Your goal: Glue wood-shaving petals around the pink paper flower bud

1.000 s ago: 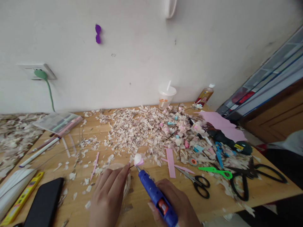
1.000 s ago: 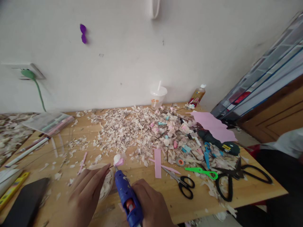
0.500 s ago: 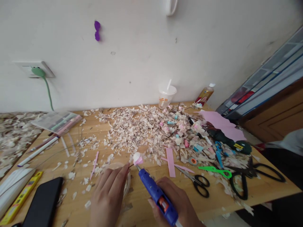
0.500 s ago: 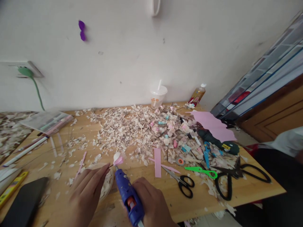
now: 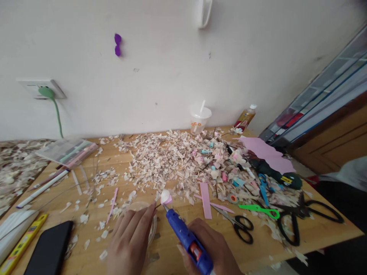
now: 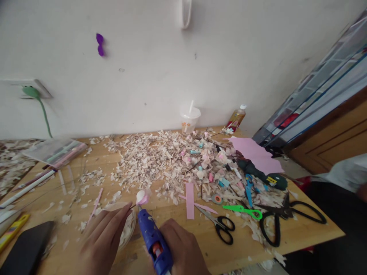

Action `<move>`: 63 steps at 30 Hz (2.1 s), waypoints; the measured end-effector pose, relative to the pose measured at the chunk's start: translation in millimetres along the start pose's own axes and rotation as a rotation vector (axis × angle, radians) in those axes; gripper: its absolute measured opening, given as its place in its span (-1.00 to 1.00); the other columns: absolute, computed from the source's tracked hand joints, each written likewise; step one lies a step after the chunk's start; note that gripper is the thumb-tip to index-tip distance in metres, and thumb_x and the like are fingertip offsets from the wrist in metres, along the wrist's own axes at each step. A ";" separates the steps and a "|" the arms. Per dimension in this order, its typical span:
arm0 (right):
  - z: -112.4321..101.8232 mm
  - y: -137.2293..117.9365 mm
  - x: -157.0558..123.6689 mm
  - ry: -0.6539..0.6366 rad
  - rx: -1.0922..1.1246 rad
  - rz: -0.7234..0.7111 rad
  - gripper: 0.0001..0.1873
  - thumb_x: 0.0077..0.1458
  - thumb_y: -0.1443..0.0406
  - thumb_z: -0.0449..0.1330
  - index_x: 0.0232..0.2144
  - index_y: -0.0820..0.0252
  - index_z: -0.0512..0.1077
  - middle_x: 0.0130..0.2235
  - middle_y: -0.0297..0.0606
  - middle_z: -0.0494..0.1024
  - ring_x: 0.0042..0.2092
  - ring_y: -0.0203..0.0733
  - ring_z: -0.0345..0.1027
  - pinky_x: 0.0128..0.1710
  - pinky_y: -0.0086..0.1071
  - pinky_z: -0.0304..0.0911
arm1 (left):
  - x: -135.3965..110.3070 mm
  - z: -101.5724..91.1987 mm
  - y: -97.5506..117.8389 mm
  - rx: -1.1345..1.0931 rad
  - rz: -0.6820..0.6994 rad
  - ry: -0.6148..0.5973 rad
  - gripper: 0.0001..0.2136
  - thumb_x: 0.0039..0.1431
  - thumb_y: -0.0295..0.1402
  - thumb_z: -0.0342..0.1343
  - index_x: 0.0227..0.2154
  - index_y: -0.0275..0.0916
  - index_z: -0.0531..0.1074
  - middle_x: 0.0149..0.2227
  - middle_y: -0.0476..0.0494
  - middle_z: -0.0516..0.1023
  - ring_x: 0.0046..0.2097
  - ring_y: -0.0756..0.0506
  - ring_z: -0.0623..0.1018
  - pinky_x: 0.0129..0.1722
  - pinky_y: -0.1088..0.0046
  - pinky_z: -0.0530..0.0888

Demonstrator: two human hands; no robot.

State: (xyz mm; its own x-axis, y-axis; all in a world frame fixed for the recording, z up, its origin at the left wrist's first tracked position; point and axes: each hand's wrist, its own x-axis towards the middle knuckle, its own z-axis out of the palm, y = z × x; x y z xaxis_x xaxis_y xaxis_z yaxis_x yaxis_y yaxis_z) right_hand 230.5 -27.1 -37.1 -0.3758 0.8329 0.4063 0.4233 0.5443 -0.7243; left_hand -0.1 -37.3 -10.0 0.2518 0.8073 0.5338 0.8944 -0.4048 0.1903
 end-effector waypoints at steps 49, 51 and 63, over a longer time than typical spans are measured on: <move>-7.4 2.2 -6.1 -0.030 -0.088 0.029 -0.87 0.14 0.30 0.12 -0.36 0.05 0.19 -0.44 -0.43 0.32 -0.48 -0.26 0.29 -0.50 -0.36 0.04 | 7.5 7.2 4.5 -0.050 -0.064 0.047 -0.82 0.40 -0.41 0.09 0.01 -0.22 0.43 -0.23 -0.09 0.63 -0.24 -0.07 0.55 -0.15 0.39 0.41; -7.7 1.5 -6.5 -0.018 -0.093 0.021 -0.89 0.17 0.32 0.09 -0.36 0.05 0.19 -0.45 -0.43 0.31 -0.47 -0.26 0.30 -0.49 -0.36 0.04 | 6.9 7.0 4.2 -0.070 -0.076 0.030 -0.82 0.40 -0.42 0.08 0.01 -0.22 0.43 -0.24 -0.09 0.62 -0.24 -0.07 0.54 -0.15 0.40 0.41; -9.4 1.1 -8.2 -0.085 -0.077 0.059 -0.88 0.21 0.22 0.12 -0.34 0.06 0.23 -0.39 -0.38 0.36 -0.41 -0.22 0.33 -0.44 -0.32 0.08 | 6.5 6.2 5.1 -0.075 -0.108 -0.003 -0.83 0.42 -0.41 0.05 0.00 -0.17 0.43 -0.22 -0.07 0.62 -0.22 -0.07 0.54 -0.13 0.40 0.40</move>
State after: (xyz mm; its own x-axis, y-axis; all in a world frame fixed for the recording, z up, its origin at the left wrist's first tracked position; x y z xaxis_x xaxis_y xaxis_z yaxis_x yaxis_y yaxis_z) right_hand 241.8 -32.4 -36.0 -0.4152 0.8541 0.3132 0.5075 0.5032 -0.6994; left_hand 8.4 -31.5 -10.7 0.1571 0.8493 0.5040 0.8862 -0.3465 0.3075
